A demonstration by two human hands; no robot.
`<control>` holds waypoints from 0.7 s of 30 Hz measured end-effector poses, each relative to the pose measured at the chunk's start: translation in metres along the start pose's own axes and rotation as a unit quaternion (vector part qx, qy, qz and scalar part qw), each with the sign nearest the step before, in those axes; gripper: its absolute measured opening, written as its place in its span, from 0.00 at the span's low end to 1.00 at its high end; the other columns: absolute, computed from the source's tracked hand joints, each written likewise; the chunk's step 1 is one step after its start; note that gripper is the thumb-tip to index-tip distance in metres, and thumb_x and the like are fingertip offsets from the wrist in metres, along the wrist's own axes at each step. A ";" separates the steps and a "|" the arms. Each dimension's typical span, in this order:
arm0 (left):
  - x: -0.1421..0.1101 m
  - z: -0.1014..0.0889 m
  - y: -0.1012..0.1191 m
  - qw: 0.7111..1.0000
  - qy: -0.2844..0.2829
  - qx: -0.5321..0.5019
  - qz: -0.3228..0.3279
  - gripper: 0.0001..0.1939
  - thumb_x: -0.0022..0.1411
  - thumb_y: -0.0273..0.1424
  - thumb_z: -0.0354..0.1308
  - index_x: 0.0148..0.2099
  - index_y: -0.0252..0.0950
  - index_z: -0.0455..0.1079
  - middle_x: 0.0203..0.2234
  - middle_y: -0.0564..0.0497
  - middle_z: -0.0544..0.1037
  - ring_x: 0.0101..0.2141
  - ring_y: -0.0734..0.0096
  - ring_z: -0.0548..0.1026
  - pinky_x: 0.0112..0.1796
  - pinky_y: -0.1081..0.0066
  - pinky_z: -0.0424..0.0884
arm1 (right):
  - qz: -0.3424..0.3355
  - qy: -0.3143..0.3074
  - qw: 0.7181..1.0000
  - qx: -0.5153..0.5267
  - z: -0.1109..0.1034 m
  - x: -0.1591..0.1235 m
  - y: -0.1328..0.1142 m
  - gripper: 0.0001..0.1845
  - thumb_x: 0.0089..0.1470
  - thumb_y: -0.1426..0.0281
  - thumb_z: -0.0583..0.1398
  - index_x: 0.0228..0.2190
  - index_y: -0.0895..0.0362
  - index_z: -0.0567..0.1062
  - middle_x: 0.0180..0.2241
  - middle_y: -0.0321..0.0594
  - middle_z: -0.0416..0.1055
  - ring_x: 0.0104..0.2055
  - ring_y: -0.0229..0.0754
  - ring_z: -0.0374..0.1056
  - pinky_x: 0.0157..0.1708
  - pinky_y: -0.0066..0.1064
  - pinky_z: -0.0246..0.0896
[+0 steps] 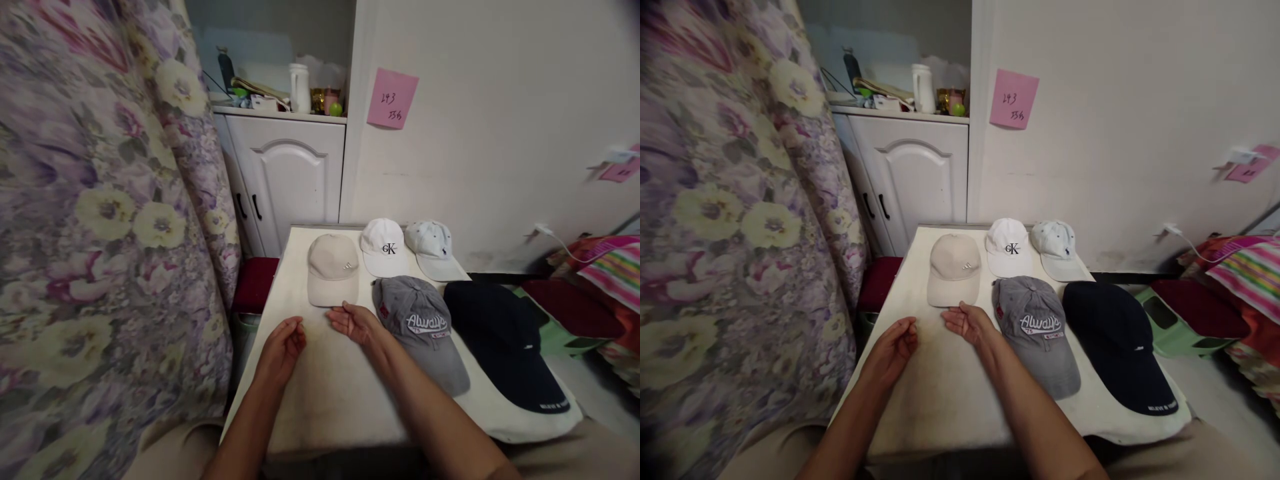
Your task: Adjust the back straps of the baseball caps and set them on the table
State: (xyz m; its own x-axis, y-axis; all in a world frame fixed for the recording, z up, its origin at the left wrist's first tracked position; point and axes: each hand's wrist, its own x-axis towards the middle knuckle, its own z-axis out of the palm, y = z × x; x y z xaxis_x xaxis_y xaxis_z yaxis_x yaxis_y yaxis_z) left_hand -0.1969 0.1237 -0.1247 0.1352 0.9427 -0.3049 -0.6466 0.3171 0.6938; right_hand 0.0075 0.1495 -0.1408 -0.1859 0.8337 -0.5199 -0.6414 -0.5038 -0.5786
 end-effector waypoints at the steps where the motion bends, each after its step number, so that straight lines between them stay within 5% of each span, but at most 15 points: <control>1: 0.000 0.000 0.000 1.000 0.000 0.000 0.000 0.05 0.59 0.19 0.57 0.35 0.28 0.74 0.22 0.51 0.76 0.21 0.77 0.74 0.24 0.80 0.74 | -0.005 0.000 1.000 -0.003 0.000 0.000 0.001 0.17 0.67 0.69 0.50 0.35 0.67 0.73 0.26 0.50 0.79 0.27 0.40 0.77 0.37 0.32 0.71; 12: 0.002 0.000 -0.002 1.000 -0.014 -0.005 -0.005 0.06 0.59 0.18 0.57 0.35 0.29 0.75 0.23 0.49 0.78 0.22 0.77 0.76 0.25 0.80 0.74 | -0.130 0.006 0.989 -0.076 0.009 -0.015 0.026 0.09 0.51 0.67 0.65 0.28 0.61 0.73 0.24 0.42 0.78 0.25 0.40 0.75 0.32 0.31 0.71; 17: 0.001 0.008 -0.006 0.999 -0.040 -0.012 -0.027 0.08 0.59 0.19 0.58 0.40 0.28 0.75 0.36 0.42 0.82 0.31 0.70 0.80 0.31 0.76 0.77 | -0.198 0.013 0.970 -0.138 0.004 -0.048 0.051 0.18 0.42 0.59 0.69 0.27 0.59 0.71 0.21 0.38 0.76 0.18 0.36 0.69 0.20 0.25 0.63; 21: 0.004 0.021 -0.010 0.996 -0.060 -0.031 -0.051 0.11 0.60 0.19 0.55 0.45 0.28 0.74 0.43 0.39 0.81 0.39 0.64 0.81 0.38 0.73 0.78 | -0.255 0.018 0.943 -0.213 -0.004 -0.071 0.063 0.15 0.48 0.60 0.65 0.27 0.58 0.69 0.20 0.34 0.74 0.15 0.32 0.64 0.16 0.22 0.57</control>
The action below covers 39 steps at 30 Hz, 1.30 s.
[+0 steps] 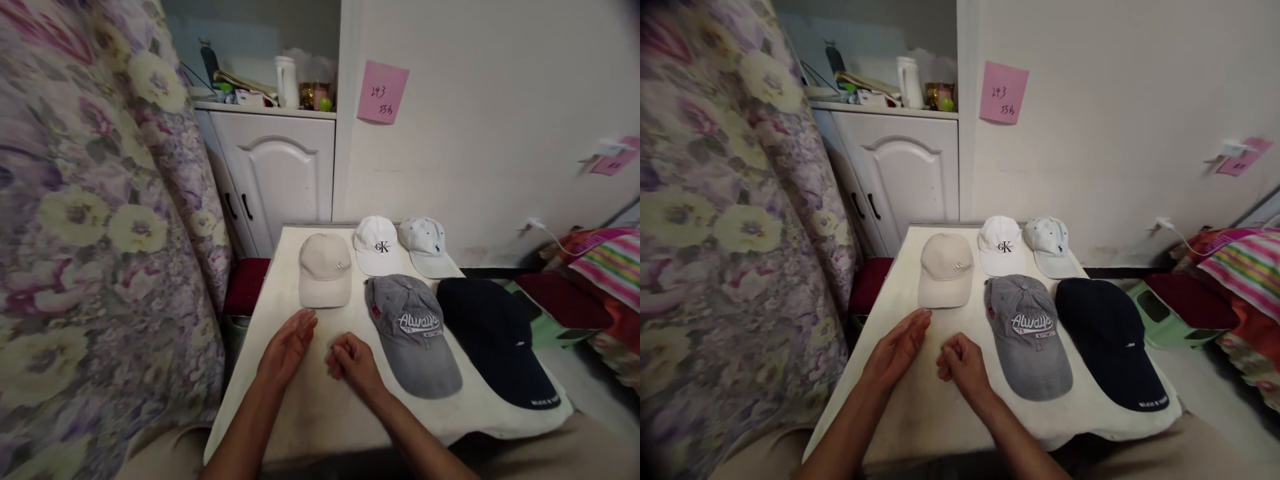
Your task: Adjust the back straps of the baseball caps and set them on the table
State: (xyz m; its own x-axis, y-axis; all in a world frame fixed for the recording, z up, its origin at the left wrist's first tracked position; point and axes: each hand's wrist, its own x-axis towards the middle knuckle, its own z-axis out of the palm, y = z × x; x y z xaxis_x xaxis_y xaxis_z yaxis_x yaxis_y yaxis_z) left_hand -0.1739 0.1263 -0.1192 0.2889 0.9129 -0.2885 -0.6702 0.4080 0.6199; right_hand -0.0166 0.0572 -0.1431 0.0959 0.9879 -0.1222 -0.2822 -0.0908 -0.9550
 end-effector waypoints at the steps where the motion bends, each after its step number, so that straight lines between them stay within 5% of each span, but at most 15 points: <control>1: 0.002 0.003 -0.001 1.000 -0.004 -0.007 -0.004 0.13 0.61 0.18 0.54 0.47 0.27 0.73 0.43 0.38 0.81 0.41 0.64 0.81 0.39 0.73 0.78 | -0.015 0.000 1.000 -0.017 -0.001 -0.003 0.001 0.13 0.50 0.61 0.63 0.27 0.57 0.69 0.21 0.33 0.73 0.16 0.32 0.64 0.17 0.22 0.57; 14: 0.031 0.013 -0.009 0.995 0.011 -0.103 0.004 0.27 0.62 0.17 0.46 0.63 0.27 0.61 0.46 0.35 0.79 0.51 0.60 0.77 0.52 0.64 0.73 | -0.028 -0.014 0.999 -0.034 -0.001 0.002 0.006 0.06 0.51 0.66 0.59 0.28 0.56 0.69 0.21 0.32 0.72 0.17 0.33 0.65 0.17 0.23 0.58; 39: 0.024 0.011 -0.010 0.994 0.005 -0.106 0.008 0.18 0.60 0.20 0.51 0.50 0.32 0.74 0.49 0.38 0.79 0.58 0.55 0.70 0.59 0.54 0.64 | -0.028 -0.023 0.999 -0.037 -0.003 0.005 0.010 0.04 0.51 0.68 0.58 0.28 0.55 0.69 0.21 0.31 0.71 0.17 0.33 0.64 0.18 0.24 0.58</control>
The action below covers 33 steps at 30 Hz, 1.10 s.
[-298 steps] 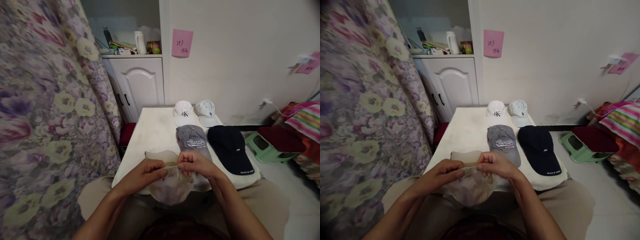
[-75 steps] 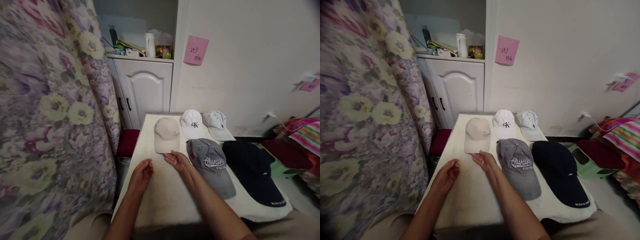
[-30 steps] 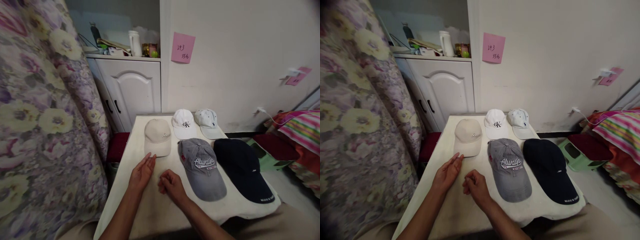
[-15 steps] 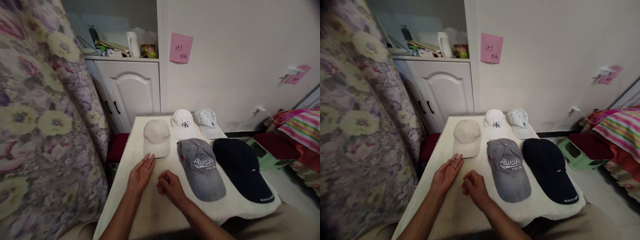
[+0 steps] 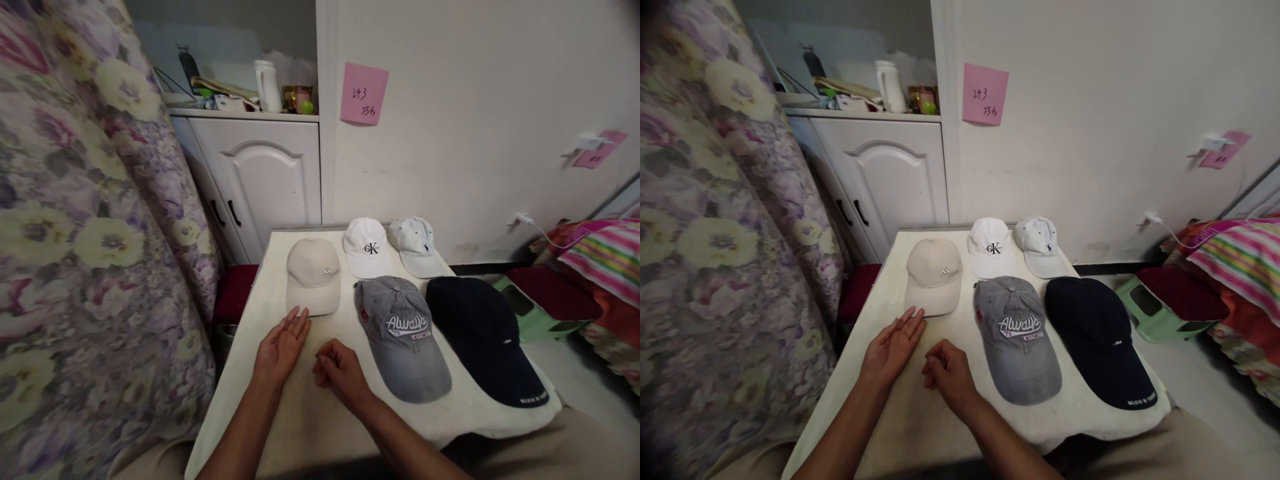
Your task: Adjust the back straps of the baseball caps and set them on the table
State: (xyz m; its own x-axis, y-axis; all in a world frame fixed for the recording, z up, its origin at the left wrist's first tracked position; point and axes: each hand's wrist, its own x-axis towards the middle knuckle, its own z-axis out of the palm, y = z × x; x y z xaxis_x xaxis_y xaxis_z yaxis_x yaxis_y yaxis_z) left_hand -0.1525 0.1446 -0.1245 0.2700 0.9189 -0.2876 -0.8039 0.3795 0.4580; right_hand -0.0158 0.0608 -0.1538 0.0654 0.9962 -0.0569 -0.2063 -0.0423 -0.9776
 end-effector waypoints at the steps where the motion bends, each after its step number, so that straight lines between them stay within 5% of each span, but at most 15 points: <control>1: 0.000 0.000 0.000 1.000 0.000 0.000 -0.001 0.17 0.60 0.20 0.51 0.50 0.32 0.74 0.49 0.38 0.78 0.58 0.54 0.70 0.59 0.54 0.64 | -0.002 0.000 1.000 -0.001 0.000 0.000 0.000 0.04 0.51 0.68 0.58 0.28 0.55 0.69 0.21 0.32 0.71 0.17 0.33 0.64 0.18 0.24 0.58; 15: -0.007 0.000 0.003 0.999 -0.019 0.026 -0.038 0.21 0.65 0.23 0.49 0.58 0.24 0.67 0.48 0.33 0.78 0.54 0.57 0.74 0.55 0.61 0.69 | 0.003 -0.008 1.000 -0.009 0.000 -0.002 -0.008 0.02 0.50 0.70 0.58 0.28 0.55 0.70 0.22 0.32 0.71 0.18 0.34 0.64 0.19 0.24 0.59; 22: -0.007 0.000 0.002 0.998 -0.031 0.046 -0.027 0.16 0.65 0.22 0.50 0.50 0.27 0.73 0.45 0.35 0.80 0.51 0.58 0.76 0.53 0.62 0.72 | -0.010 -0.021 0.999 -0.023 -0.001 -0.001 -0.008 0.01 0.50 0.71 0.57 0.28 0.56 0.69 0.22 0.32 0.72 0.17 0.34 0.65 0.19 0.25 0.59; 28: -0.006 -0.002 -0.003 0.989 -0.049 0.143 0.001 0.12 0.63 0.24 0.55 0.46 0.27 0.76 0.44 0.35 0.81 0.48 0.60 0.78 0.52 0.64 0.72 | -0.018 -0.042 0.997 -0.066 -0.004 -0.006 -0.011 0.03 0.49 0.75 0.56 0.28 0.56 0.70 0.22 0.32 0.71 0.18 0.34 0.66 0.21 0.24 0.61; 33: -0.013 0.001 -0.011 0.947 -0.049 0.306 0.083 0.10 0.58 0.30 0.63 0.39 0.29 0.77 0.40 0.36 0.82 0.46 0.55 0.79 0.51 0.59 0.72 | -0.040 -0.083 0.987 -0.132 -0.013 -0.031 -0.009 0.07 0.49 0.78 0.57 0.30 0.56 0.72 0.24 0.33 0.72 0.23 0.37 0.70 0.25 0.25 0.61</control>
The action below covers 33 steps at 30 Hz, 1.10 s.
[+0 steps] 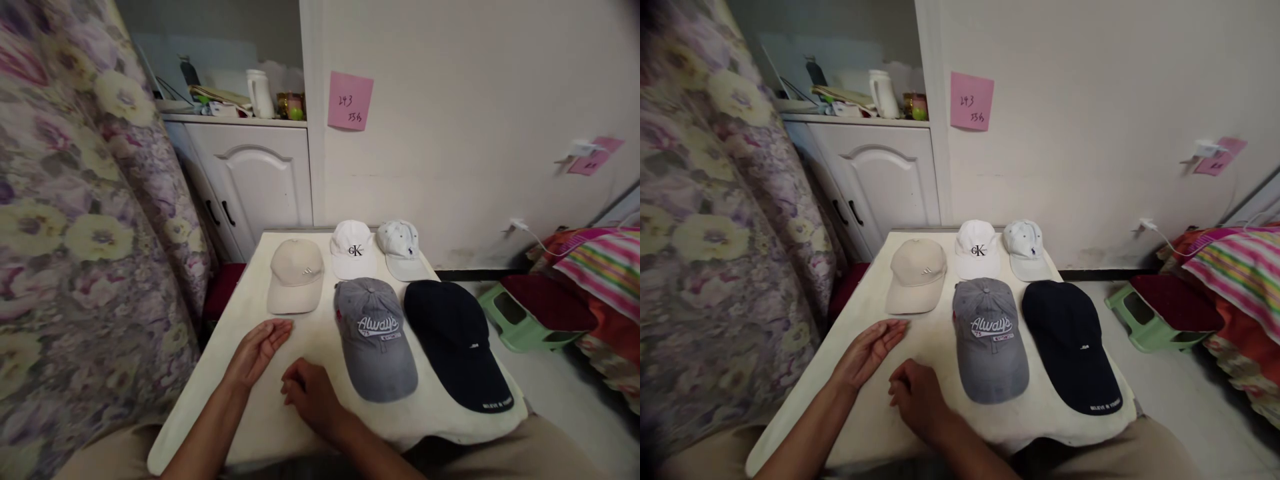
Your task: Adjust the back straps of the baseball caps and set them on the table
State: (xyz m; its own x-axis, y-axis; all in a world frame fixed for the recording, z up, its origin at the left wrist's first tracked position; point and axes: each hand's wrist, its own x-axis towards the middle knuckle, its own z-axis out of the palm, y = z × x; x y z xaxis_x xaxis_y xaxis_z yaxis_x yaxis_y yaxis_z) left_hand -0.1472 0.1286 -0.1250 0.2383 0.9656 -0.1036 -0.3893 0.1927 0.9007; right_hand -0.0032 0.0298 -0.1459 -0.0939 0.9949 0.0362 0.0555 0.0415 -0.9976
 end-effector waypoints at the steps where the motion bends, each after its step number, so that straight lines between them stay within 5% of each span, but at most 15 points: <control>1: -0.002 0.003 -0.001 1.000 0.008 0.025 0.013 0.10 0.56 0.31 0.64 0.38 0.30 0.77 0.39 0.37 0.82 0.44 0.55 0.79 0.50 0.60 0.72 | -0.007 -0.005 1.000 -0.021 -0.001 -0.006 0.001 0.08 0.49 0.78 0.57 0.30 0.56 0.73 0.24 0.33 0.72 0.24 0.37 0.71 0.26 0.26 0.61; 6: -0.014 0.025 -0.009 0.986 0.037 0.159 0.042 0.10 0.53 0.32 0.67 0.38 0.33 0.77 0.34 0.45 0.81 0.37 0.61 0.78 0.44 0.65 0.73 | -0.045 -0.043 0.993 -0.101 -0.004 -0.031 0.005 0.11 0.49 0.80 0.58 0.33 0.55 0.76 0.25 0.33 0.74 0.27 0.38 0.71 0.29 0.26 0.60; 10: -0.029 0.043 -0.019 0.962 0.028 0.262 0.066 0.12 0.54 0.33 0.66 0.41 0.36 0.78 0.39 0.48 0.80 0.43 0.58 0.75 0.51 0.59 0.68 | -0.065 -0.065 0.990 -0.105 -0.008 -0.047 0.006 0.12 0.50 0.80 0.57 0.35 0.56 0.75 0.27 0.34 0.76 0.28 0.37 0.72 0.29 0.25 0.60; 14: -0.050 0.061 -0.038 0.885 -0.008 0.445 0.133 0.16 0.59 0.34 0.59 0.50 0.39 0.74 0.48 0.46 0.77 0.48 0.56 0.73 0.52 0.56 0.68 | -0.055 -0.072 0.995 -0.041 -0.022 -0.067 0.004 0.08 0.52 0.78 0.56 0.32 0.57 0.74 0.26 0.34 0.75 0.24 0.36 0.71 0.26 0.24 0.61; 18: -0.068 0.081 -0.063 0.830 -0.060 0.522 0.186 0.21 0.62 0.32 0.57 0.57 0.38 0.67 0.54 0.43 0.73 0.54 0.56 0.71 0.55 0.55 0.66 | -0.037 0.004 0.999 0.000 -0.053 -0.095 0.003 0.06 0.56 0.70 0.57 0.29 0.57 0.72 0.21 0.34 0.71 0.22 0.37 0.68 0.25 0.25 0.61; 22: -0.078 0.096 -0.078 0.794 -0.125 0.551 0.224 0.33 0.62 0.36 0.60 0.66 0.40 0.54 0.62 0.40 0.63 0.61 0.53 0.62 0.59 0.51 0.62 | 0.011 0.133 0.991 0.029 -0.088 -0.124 0.017 0.14 0.57 0.60 0.58 0.26 0.56 0.70 0.20 0.34 0.70 0.21 0.37 0.65 0.23 0.26 0.60; 27: -0.081 0.106 -0.085 0.758 -0.129 0.598 0.226 0.50 0.56 0.32 0.65 0.71 0.45 0.38 0.68 0.38 0.49 0.65 0.46 0.55 0.59 0.46 0.60 | 0.078 0.282 0.947 0.129 -0.113 -0.148 0.031 0.19 0.52 0.52 0.63 0.32 0.56 0.74 0.19 0.33 0.68 0.18 0.36 0.63 0.17 0.24 0.59; 33: -0.079 0.114 -0.087 0.729 -0.121 0.630 0.238 0.52 0.52 0.28 0.65 0.70 0.44 0.37 0.68 0.36 0.48 0.64 0.44 0.56 0.57 0.45 0.62 | 0.060 0.290 0.945 0.138 -0.114 -0.141 0.017 0.25 0.48 0.50 0.64 0.40 0.56 0.78 0.43 0.47 0.75 0.34 0.47 0.76 0.26 0.30 0.70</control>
State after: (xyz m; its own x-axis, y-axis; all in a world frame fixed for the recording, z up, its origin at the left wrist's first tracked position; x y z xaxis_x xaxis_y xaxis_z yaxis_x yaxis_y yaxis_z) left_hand -0.0313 0.0158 -0.1469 0.5522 0.7823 0.2881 0.6105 -0.6148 0.4993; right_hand 0.1245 -0.0996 -0.1611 0.4623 0.8770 -0.1314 -0.2372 -0.0205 -0.9713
